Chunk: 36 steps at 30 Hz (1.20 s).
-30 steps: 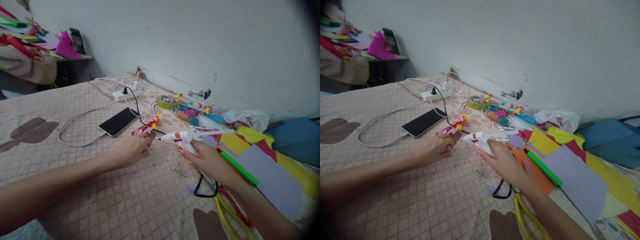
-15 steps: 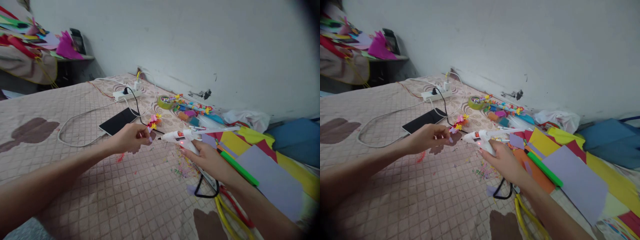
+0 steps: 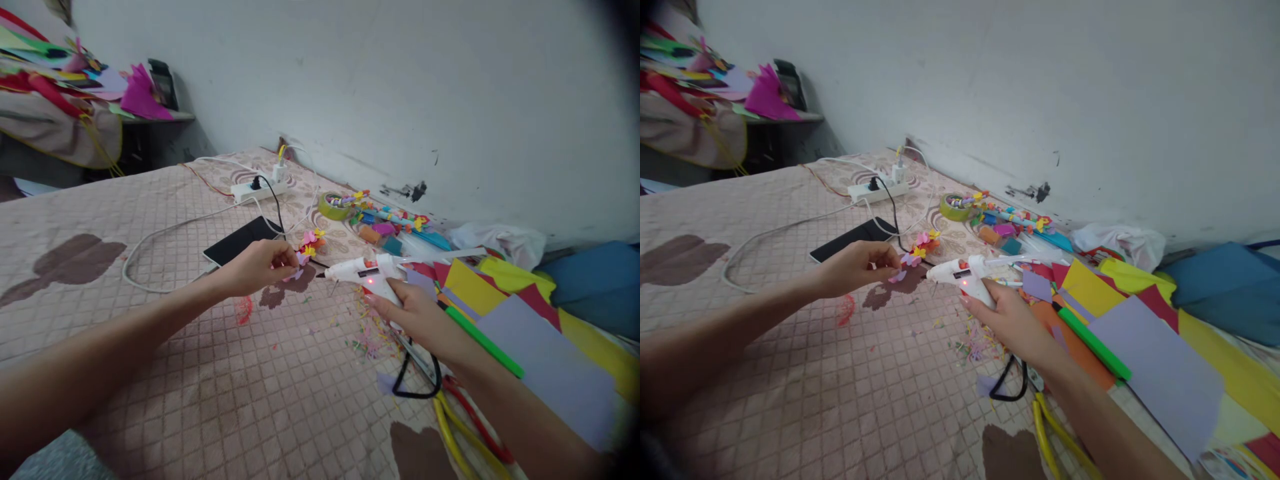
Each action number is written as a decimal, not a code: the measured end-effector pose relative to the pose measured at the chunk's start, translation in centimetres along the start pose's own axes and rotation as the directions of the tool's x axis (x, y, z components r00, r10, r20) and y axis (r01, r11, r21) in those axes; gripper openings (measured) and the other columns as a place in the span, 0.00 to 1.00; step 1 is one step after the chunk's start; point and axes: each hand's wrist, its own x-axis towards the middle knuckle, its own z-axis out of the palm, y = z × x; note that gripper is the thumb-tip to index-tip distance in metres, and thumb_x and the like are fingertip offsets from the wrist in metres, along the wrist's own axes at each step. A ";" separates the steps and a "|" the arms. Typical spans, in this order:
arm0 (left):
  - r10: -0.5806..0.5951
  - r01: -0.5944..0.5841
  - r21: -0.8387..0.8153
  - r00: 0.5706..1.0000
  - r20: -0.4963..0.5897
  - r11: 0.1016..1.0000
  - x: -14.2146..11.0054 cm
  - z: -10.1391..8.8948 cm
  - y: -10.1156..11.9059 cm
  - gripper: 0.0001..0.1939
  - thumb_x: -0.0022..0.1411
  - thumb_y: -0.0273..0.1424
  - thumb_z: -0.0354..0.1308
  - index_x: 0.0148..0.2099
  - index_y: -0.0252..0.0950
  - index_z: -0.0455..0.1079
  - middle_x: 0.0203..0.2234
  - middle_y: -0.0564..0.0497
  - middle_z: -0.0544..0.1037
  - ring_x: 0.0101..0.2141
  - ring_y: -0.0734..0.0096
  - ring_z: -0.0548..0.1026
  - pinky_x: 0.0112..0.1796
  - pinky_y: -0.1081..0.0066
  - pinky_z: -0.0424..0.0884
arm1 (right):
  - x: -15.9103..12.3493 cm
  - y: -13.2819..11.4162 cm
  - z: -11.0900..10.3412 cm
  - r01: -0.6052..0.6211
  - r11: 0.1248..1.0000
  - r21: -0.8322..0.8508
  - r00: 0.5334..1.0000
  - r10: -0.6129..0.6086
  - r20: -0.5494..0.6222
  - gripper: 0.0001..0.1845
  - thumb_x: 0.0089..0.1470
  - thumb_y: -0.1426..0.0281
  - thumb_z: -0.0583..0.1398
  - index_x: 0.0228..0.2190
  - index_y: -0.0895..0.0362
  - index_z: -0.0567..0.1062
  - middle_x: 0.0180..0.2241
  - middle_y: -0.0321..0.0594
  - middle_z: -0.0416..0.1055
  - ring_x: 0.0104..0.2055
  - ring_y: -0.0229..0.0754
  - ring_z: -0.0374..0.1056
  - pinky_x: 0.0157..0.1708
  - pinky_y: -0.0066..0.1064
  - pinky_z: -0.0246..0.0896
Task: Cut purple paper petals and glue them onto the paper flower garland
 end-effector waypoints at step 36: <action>0.789 -0.619 0.554 0.602 -0.121 0.557 -0.5 0.0 0.4 0.07 0.60 0.23 0.53 0.40 0.36 0.68 0.33 0.50 0.72 0.32 0.73 0.70 0.33 0.72 0.69 | -1.6 -1.9 0.0 0.072 0.997 0.000 0.988 -0.071 -0.140 0.15 0.55 0.61 0.53 0.22 0.56 0.65 0.23 0.36 0.65 0.25 0.38 0.62 0.21 0.27 0.54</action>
